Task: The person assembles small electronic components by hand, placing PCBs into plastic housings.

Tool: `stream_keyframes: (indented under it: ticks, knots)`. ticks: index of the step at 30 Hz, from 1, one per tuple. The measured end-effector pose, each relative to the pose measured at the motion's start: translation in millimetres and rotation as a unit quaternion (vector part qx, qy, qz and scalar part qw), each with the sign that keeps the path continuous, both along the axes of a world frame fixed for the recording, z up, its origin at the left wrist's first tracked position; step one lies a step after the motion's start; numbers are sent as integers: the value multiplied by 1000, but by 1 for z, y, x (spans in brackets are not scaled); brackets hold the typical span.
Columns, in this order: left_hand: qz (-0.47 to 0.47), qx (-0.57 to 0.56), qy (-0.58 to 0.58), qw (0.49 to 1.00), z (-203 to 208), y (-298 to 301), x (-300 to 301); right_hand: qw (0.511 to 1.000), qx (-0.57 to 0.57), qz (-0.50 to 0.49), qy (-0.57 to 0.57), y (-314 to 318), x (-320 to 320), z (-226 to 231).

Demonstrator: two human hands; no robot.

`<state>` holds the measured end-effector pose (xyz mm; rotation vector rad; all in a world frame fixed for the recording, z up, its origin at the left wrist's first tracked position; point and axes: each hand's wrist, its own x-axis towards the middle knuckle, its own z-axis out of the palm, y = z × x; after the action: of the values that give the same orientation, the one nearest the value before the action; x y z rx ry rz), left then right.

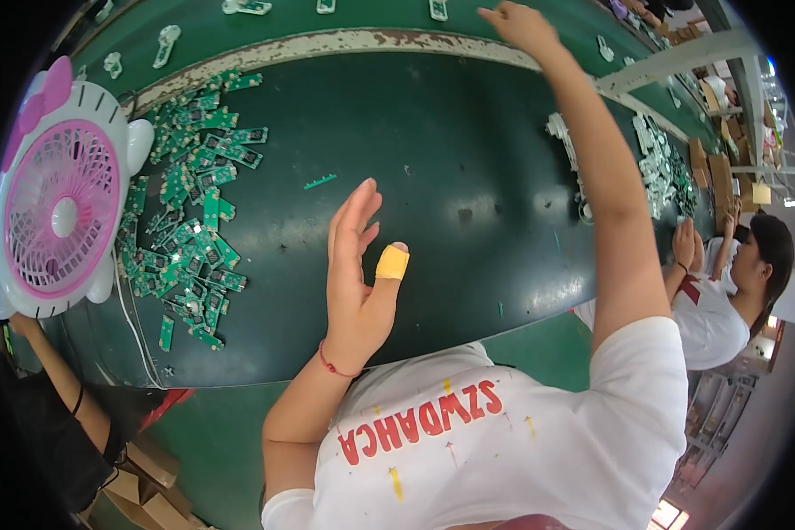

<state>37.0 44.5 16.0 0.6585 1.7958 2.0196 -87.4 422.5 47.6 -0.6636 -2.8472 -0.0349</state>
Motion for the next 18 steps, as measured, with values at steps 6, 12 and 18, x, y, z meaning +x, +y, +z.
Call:
stream_keyframes:
  ticks: [6, 12, 18]
  knots:
    - [-70, 15, -13, 997, 6, 5, 11, 936, 27, -32, -349, 6, 133, 18]
    - [-98, -15, 53, 994, -4, 9, 18, 971, -146, 158, -107, -27, 158, -15]
    - [-37, -108, 175, 978, -3, 5, 28, 884, -426, 160, 104, -161, 157, -7]
